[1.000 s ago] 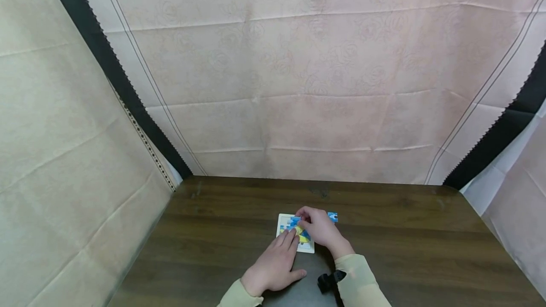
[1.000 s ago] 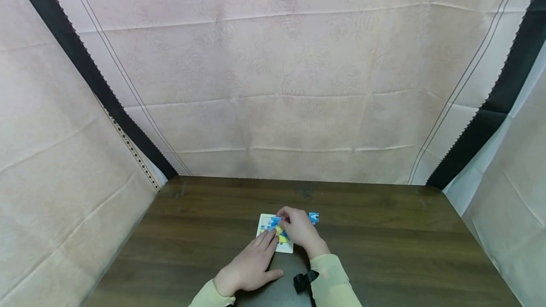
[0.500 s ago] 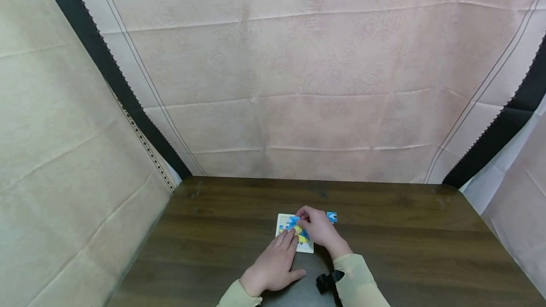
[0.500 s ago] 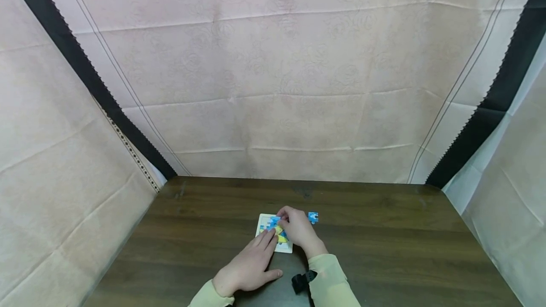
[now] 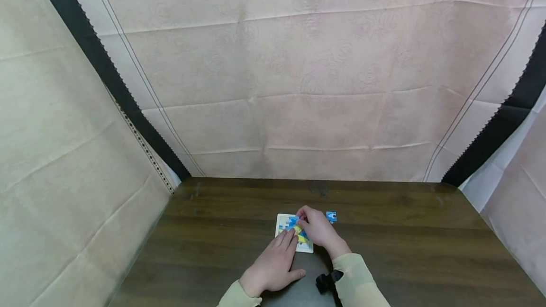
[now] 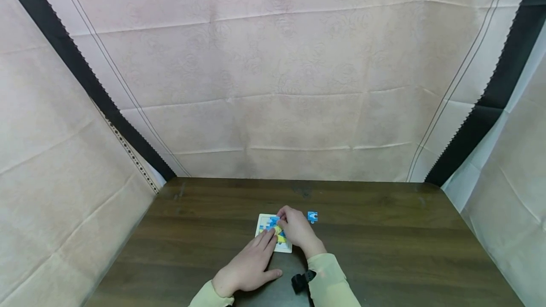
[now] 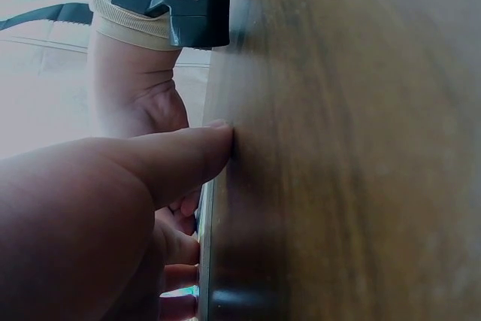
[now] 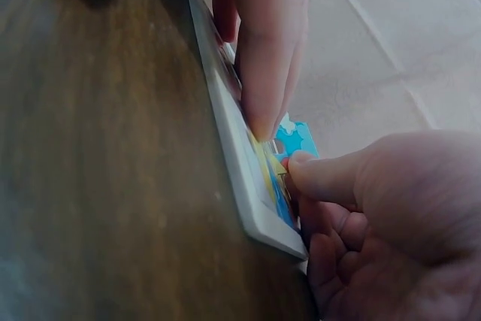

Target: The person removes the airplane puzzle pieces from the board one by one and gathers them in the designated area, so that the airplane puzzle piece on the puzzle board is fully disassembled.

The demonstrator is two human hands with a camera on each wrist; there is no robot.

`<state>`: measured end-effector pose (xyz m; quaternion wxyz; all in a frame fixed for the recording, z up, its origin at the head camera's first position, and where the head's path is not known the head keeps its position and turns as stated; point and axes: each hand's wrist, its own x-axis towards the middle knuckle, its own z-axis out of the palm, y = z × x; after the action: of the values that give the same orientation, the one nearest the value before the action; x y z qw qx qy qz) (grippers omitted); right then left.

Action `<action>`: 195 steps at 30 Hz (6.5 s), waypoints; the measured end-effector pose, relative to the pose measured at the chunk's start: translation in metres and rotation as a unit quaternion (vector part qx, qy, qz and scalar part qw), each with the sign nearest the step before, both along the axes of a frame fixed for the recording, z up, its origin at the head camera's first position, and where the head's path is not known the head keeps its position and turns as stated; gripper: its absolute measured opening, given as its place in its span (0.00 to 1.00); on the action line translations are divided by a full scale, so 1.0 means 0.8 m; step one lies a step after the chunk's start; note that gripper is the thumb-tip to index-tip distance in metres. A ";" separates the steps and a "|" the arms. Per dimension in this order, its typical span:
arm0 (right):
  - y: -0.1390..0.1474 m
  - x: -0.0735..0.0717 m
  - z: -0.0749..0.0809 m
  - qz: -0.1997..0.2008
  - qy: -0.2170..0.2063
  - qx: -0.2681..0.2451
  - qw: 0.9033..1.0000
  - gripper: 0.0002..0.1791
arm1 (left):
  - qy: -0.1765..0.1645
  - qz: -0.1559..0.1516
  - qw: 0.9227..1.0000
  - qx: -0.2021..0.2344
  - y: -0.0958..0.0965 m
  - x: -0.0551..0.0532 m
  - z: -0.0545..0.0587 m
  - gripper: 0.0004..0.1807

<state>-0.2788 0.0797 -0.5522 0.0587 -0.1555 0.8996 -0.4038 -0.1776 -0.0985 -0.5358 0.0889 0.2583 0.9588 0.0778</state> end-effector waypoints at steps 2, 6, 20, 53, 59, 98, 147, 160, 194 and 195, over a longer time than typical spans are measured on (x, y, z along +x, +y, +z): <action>0.000 0.000 0.000 0.001 0.001 0.001 1.000 0.07 | 0.000 0.000 1.000 0.001 0.000 0.000 0.000 0.49; -0.001 0.000 0.001 0.004 0.008 0.005 1.000 0.05 | 0.008 -0.004 1.000 0.002 -0.001 0.001 0.000 0.49; 0.000 0.002 0.002 0.000 0.006 -0.008 1.000 0.04 | 0.019 -0.008 1.000 -0.004 0.000 0.003 0.002 0.48; 0.006 0.002 -0.001 -0.019 -0.020 -0.049 0.998 0.06 | 0.000 -0.001 1.000 0.001 0.000 0.002 -0.001 0.48; 0.010 -0.002 -0.002 -0.019 -0.024 -0.064 0.998 0.06 | 0.002 0.001 1.000 -0.001 0.000 0.002 -0.001 0.48; 0.065 0.013 0.026 0.026 -0.006 -0.074 0.997 0.08 | 0.015 -0.002 1.000 0.010 -0.002 0.003 -0.001 0.47; 0.194 0.002 0.009 -0.106 -0.002 0.033 0.994 0.19 | 0.031 -0.007 0.999 0.008 -0.004 0.005 -0.002 0.46; 0.184 0.008 0.015 -0.101 0.006 0.046 0.994 0.16 | 0.021 -0.005 1.000 0.000 -0.004 0.004 -0.001 0.47; 0.176 0.007 0.004 -0.100 0.044 0.081 0.991 0.13 | 0.016 -0.003 1.000 0.006 -0.001 0.004 0.001 0.46; 0.175 0.007 0.004 -0.101 0.042 0.082 0.991 0.13 | 0.016 -0.005 1.000 0.008 -0.002 0.005 0.001 0.46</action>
<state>-0.2730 0.2200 -0.5488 -0.0081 -0.0754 0.9424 -0.3258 -0.1740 -0.0998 -0.5353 0.0715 0.2647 0.9582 0.0812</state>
